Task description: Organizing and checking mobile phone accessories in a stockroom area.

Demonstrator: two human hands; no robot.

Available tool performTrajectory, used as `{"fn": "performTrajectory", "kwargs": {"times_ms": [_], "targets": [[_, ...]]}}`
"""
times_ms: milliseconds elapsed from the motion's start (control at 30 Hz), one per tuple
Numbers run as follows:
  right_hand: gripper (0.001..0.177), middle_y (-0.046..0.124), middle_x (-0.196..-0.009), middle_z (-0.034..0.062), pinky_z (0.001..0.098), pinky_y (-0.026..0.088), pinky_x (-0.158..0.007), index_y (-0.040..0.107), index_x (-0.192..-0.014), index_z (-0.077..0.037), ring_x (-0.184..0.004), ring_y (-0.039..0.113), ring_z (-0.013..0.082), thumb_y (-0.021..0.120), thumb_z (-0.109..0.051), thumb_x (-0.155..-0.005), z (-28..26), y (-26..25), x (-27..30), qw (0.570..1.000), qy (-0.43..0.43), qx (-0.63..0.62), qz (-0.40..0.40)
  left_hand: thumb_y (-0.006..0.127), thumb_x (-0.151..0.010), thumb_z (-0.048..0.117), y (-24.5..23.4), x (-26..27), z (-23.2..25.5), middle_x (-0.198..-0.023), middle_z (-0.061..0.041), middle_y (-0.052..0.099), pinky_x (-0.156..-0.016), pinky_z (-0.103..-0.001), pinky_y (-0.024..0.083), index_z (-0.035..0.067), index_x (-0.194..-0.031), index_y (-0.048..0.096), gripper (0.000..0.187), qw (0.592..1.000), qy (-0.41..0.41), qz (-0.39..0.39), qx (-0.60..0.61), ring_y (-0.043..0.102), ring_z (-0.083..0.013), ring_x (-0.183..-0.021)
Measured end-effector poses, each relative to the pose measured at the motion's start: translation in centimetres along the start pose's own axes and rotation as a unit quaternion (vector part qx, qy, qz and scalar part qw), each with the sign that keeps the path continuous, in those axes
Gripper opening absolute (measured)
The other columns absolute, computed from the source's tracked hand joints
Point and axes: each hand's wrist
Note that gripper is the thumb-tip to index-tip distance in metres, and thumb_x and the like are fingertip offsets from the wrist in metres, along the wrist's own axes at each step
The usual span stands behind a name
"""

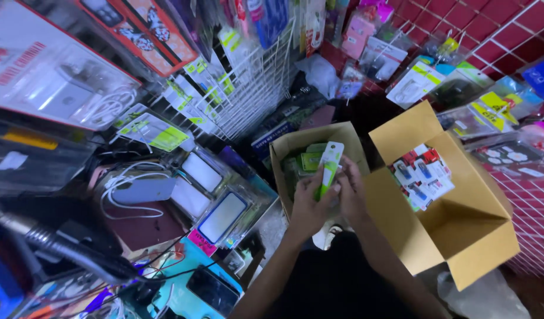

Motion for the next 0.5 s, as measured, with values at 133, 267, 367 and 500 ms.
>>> {"fn": "performTrajectory", "kwargs": {"times_ms": [133,267,367,500], "targets": [[0.042,0.06,-0.136,0.0021,0.0279,0.051,-0.1,0.043,-0.148,-0.005,-0.121,0.061,0.0114,0.044,-0.015,-0.108,-0.1,-2.8,-0.3,0.998,-0.032,-0.054,-0.001,0.073,-0.091,0.037,2.5,1.2,2.4,-0.119,-0.025,0.062,-0.1,-0.042,0.049,0.006,-0.149,0.053,0.069,0.996,-0.02,0.012,-0.085,0.058,-0.0369,-0.115],[0.04,0.066,-0.121,0.0048,0.0326,0.055,-0.081,0.046,-0.149,-0.013,-0.101,0.067,0.0152,0.043,-0.026,-0.111,-1.6,-5.7,1.8,0.989,0.021,-0.146,0.019,0.077,-0.089,0.038,5.8,4.1,3.6,-0.125,-0.028,0.061,-0.099,-0.044,0.05,0.007,-0.145,0.058,0.067,0.99,0.035,0.044,-0.129,0.06,-0.0389,-0.118],[0.042,0.068,-0.122,0.0056,0.0356,0.057,-0.084,0.047,-0.15,-0.016,-0.101,0.069,0.018,0.046,-0.03,-0.11,-2.5,-8.3,1.1,0.968,0.042,-0.241,0.047,0.081,-0.086,0.036,7.3,5.6,4.4,-0.124,-0.032,0.059,-0.096,-0.047,0.048,0.007,-0.145,0.06,0.069,0.983,0.025,0.038,-0.179,0.058,-0.0429,-0.114],[0.044,0.07,-0.123,0.0099,0.0468,0.06,-0.082,0.049,-0.147,-0.019,-0.103,0.071,0.0333,0.05,-0.039,-0.108,-7.9,-11.7,3.1,0.909,0.038,-0.408,-0.069,0.078,-0.096,0.033,9.6,9.5,-2.0,-0.128,-0.026,0.066,-0.104,-0.045,0.047,0.007,-0.142,0.062,0.056,0.986,0.051,0.044,-0.153,0.059,-0.0383,-0.121]]}}
Point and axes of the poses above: each hand's wrist, its own x-axis away from the middle knuckle, its own y-axis out of the palm, z = x × y
